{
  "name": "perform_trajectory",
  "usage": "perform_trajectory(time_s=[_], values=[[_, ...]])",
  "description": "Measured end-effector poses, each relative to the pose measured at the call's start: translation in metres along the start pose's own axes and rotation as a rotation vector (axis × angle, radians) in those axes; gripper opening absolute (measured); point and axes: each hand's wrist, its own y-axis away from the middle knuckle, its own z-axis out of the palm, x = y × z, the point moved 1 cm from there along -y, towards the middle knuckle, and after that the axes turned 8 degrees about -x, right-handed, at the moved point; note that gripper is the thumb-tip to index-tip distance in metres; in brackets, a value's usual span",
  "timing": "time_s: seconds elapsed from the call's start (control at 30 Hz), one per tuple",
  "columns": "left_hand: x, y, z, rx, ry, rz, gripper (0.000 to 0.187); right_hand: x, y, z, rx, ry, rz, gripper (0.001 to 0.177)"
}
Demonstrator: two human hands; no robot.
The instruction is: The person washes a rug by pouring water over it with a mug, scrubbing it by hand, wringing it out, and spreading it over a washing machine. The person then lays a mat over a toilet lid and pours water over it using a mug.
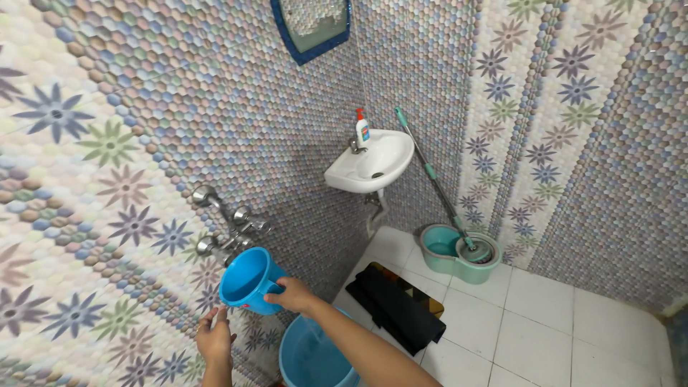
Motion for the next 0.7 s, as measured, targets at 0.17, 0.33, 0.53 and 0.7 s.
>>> perform_trajectory(time_s=[0.17,0.33,0.53,0.7], values=[[-0.036,-0.027,0.017,-0.206,0.164,-0.038,0.022,0.015,0.0,-0.03,-0.036,-0.024,0.188,0.075],[-0.047,-0.018,0.023,-0.231,0.092,-0.103,0.021,0.073,-0.022,-0.033,-0.081,-0.054,0.247,0.072],[-0.086,-0.016,0.015,-0.291,-0.092,-0.22,0.035,0.113,-0.017,-0.029,-0.099,-0.183,0.412,0.059],[-0.111,-0.018,0.015,-0.319,-0.258,-0.251,0.045,0.109,0.004,-0.035,-0.017,-0.121,0.577,0.057]])
